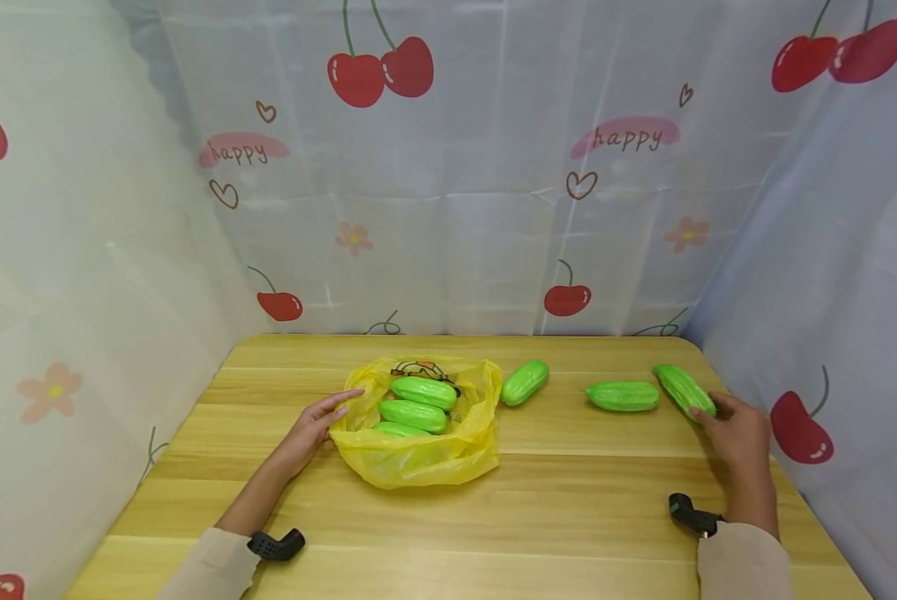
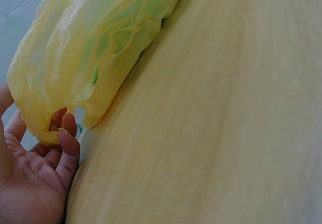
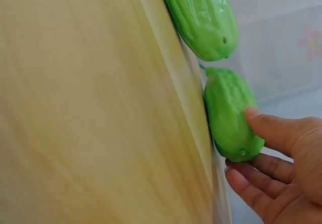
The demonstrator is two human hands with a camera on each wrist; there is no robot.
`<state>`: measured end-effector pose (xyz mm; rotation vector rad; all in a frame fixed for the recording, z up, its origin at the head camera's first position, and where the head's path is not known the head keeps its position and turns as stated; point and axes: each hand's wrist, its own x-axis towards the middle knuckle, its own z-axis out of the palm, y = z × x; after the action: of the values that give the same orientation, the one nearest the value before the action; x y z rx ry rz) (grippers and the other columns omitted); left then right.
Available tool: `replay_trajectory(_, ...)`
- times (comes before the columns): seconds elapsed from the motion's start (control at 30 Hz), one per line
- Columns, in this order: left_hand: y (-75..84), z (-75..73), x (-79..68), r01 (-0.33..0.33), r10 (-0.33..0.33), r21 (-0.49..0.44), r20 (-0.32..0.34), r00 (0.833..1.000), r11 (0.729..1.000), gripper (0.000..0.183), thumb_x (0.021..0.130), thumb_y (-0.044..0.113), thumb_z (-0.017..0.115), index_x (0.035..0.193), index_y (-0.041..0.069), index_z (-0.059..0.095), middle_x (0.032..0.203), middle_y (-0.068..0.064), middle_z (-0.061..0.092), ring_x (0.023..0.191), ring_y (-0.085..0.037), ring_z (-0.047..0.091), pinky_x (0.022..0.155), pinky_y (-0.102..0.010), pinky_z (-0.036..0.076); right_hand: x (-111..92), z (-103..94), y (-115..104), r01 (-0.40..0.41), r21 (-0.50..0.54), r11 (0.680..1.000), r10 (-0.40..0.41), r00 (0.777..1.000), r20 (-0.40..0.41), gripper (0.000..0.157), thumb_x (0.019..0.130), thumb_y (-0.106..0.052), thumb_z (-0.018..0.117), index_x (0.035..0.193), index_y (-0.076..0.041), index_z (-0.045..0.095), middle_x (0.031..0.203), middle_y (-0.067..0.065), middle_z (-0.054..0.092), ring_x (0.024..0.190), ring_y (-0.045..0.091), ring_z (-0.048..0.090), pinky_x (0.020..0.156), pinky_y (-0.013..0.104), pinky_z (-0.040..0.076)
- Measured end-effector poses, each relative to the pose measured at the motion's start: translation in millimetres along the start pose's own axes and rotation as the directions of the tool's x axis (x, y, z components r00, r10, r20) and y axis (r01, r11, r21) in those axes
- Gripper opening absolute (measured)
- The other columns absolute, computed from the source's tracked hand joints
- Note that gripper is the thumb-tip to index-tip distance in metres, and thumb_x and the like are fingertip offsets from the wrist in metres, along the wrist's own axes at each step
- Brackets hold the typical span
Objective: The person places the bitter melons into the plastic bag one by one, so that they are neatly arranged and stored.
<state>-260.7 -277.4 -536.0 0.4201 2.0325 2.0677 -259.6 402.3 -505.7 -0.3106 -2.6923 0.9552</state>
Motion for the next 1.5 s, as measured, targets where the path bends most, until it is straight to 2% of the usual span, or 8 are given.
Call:
replay_trajectory(0.23,-2.3,-0.5,0.0,-0.021,0.021,-0.009,0.018,1.000,1.000,0.048,0.109,0.027,0.050,0.152,0.008,0.047,0.163,-0.015,0.029,0.112,-0.020,0.066,0.084,-0.032,0.058,0.1,-3.6,-3.9,-0.057,0.038,0.998,0.057,0.998,0.001,0.062,0.103,-0.034,0.059,0.142,0.014,0.048,0.134,0.038,0.052,0.123,0.053,0.049,0.099,0.064,0.039)
replay_trajectory(0.3,-3.0,-1.0,0.4,-0.024,0.024,-0.001,0.020,1.000,1.000,0.048,0.109,0.027,0.050,0.153,0.008,0.046,0.163,-0.015,0.028,0.113,-0.020,0.066,0.084,-0.032,0.058,-0.1,-6.2,-5.7,-0.064,0.047,0.997,0.064,0.998,-0.002,0.064,0.102,-0.036,0.059,0.142,0.012,0.049,0.135,0.037,0.053,0.117,0.046,0.055,0.094,0.046,0.049)
replay_trajectory(0.37,-3.7,-1.3,0.8,-0.029,0.029,0.005,0.022,0.999,1.000,0.049,0.109,0.027,0.050,0.153,0.007,0.045,0.163,-0.016,0.028,0.114,-0.020,0.065,0.085,-0.032,0.058,-0.5,-9.5,-8.1,-0.058,0.064,0.996,0.059,0.998,-0.012,0.063,0.101,-0.037,0.061,0.142,0.011,0.051,0.133,0.034,0.057,0.102,0.027,0.063,0.082,0.026,0.052)
replay_trajectory(0.47,-3.0,-1.2,1.4,-0.024,0.024,0.008,0.015,1.000,1.000,0.048,0.109,0.027,0.050,0.153,0.007,0.046,0.163,-0.014,0.029,0.115,-0.019,0.064,0.084,-0.032,0.058,0.2,-14.9,-11.6,-0.035,0.086,0.996,0.040,0.998,-0.050,0.062,0.099,-0.037,0.065,0.138,0.010,0.056,0.110,0.011,0.074,0.081,-0.009,0.053,0.062,0.007,0.039)
replay_trajectory(0.57,-1.6,-0.6,2.0,-0.019,0.019,0.005,0.005,1.000,1.000,0.047,0.108,0.027,0.051,0.152,0.009,0.048,0.162,-0.011,0.031,0.115,-0.019,0.064,0.084,-0.032,0.058,1.4,-19.9,-17.6,-0.021,0.130,0.991,0.032,0.996,-0.087,0.061,0.097,-0.037,0.068,0.137,0.009,0.058,0.094,-0.018,0.066,0.075,-0.023,0.041,0.061,0.005,0.039)
replay_trajectory(0.9,0.6,1.0,1.0,-0.020,0.020,-0.007,0.011,1.000,1.000,0.048,0.108,0.026,0.051,0.152,0.007,0.046,0.162,-0.012,0.031,0.119,-0.022,0.062,0.088,-0.033,0.057,0.7,-31.7,-44.4,-0.057,0.164,0.985,0.076,0.991,-0.112,0.069,0.095,-0.050,0.067,0.145,-0.004,0.055,0.126,-0.004,0.067,0.091,-0.011,0.048,0.065,0.007,0.041)
replay_trajectory(1.1,-0.7,0.7,-1.3,-0.006,0.006,-0.027,0.014,1.000,1.000,0.048,0.108,0.027,0.051,0.152,0.008,0.046,0.162,-0.013,0.031,0.113,-0.021,0.066,0.086,-0.034,0.058,-3.3,-36.2,-61.2,-0.029,0.228,0.973,0.054,0.993,-0.103,0.068,0.094,-0.050,0.068,0.147,-0.008,0.055,0.105,-0.032,0.060,0.086,-0.020,0.043,0.066,0.006,0.041)
replay_trajectory(1.5,-0.9,1.1,0.9,-0.010,0.010,-0.007,0.003,1.000,1.000,0.047,0.108,0.028,0.052,0.151,0.010,0.049,0.162,-0.010,0.033,0.120,-0.021,0.061,0.088,-0.033,0.057,-7.7,-33.5,-88.8,0.073,0.308,0.948,-0.053,0.996,-0.076,0.064,0.095,-0.042,0.070,0.146,-0.006,0.055,0.100,-0.035,0.056,0.088,-0.020,0.050,0.069,0.004,0.043)
